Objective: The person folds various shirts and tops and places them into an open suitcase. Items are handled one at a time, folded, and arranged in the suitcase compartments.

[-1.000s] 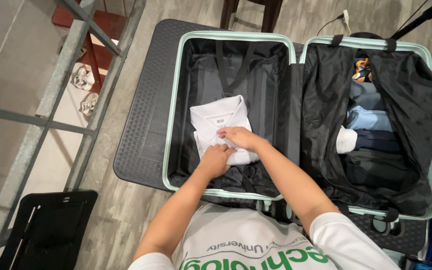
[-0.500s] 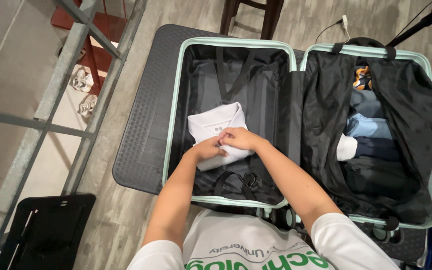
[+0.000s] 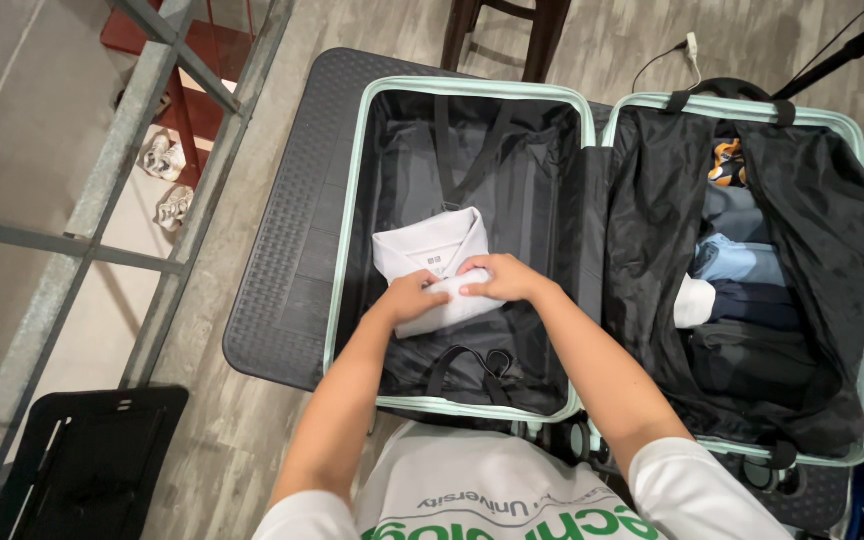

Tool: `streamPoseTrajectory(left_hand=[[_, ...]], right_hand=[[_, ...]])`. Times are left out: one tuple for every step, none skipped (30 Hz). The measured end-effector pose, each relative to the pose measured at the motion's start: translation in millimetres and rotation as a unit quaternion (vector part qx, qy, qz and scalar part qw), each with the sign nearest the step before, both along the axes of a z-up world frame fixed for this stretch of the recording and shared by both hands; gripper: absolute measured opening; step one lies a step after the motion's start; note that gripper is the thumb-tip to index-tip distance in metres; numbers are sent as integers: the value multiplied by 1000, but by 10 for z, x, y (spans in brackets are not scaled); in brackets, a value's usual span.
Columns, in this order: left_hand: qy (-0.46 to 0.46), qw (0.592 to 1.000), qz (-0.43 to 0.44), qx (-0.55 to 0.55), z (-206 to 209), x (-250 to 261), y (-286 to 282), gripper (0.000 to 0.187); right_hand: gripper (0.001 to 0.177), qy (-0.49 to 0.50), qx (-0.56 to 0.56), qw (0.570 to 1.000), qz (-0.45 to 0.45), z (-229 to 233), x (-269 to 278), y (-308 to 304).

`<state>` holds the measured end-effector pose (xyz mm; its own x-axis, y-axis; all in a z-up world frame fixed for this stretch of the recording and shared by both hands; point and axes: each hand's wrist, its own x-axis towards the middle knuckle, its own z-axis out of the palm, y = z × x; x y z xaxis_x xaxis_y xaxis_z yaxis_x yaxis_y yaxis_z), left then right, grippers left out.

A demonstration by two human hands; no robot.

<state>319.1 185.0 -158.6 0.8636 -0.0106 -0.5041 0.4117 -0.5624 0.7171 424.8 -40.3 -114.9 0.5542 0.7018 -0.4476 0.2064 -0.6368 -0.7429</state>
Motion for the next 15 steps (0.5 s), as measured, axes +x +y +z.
streamPoseTrajectory(left_hand=[[-35, 996, -6, 78, 120, -74, -46, 55], [-69, 985, -13, 156, 242, -161, -91, 57], [-132, 972, -34, 193, 364, -255, -129, 61], [-193, 952, -54, 230, 480, -350, -162, 67], [-254, 927, -75, 265, 579, -426, -195, 73], [-271, 913, -93, 290, 655, -470, -233, 81], [-288, 898, -111, 313, 705, -503, -274, 90], [-305, 882, -129, 336, 729, -521, -290, 98], [-297, 882, -132, 342, 726, -508, -283, 94], [-291, 882, -136, 346, 700, -467, -277, 91], [-284, 882, -139, 350, 657, -428, -264, 88], [-262, 896, -145, 328, 602, -389, -239, 87], [-240, 909, -150, 306, 544, -329, -188, 86], [-218, 921, -155, 284, 489, -269, -135, 85], [-205, 930, -153, 263, 441, -213, -84, 82]], right_hand=[[49, 1, -13, 1000, 1, -75, 39, 12], [50, 7, -21, 1000, 2, -164, 81, 24], [50, 14, -28, 999, 2, -261, 132, 41], [51, 19, -36, 999, 4, -361, 185, 66], [51, 13, -33, 999, 18, -459, 229, 89], [52, 5, -29, 999, 33, -545, 286, 116], [52, -3, -26, 999, 47, -617, 337, 145], [53, 13, -39, 998, 50, -671, 374, 177], [53, 28, -52, 997, 53, -701, 407, 213], [54, 43, -66, 995, 53, -704, 430, 240], [53, 45, -73, 995, 46, -680, 444, 277], [53, 48, -82, 995, 38, -630, 429, 304], [52, 51, -91, 994, 29, -559, 405, 335], [49, -9, -99, 995, -8, -469, 364, 361], [47, -69, -107, 991, -45, -373, 288, 369]])
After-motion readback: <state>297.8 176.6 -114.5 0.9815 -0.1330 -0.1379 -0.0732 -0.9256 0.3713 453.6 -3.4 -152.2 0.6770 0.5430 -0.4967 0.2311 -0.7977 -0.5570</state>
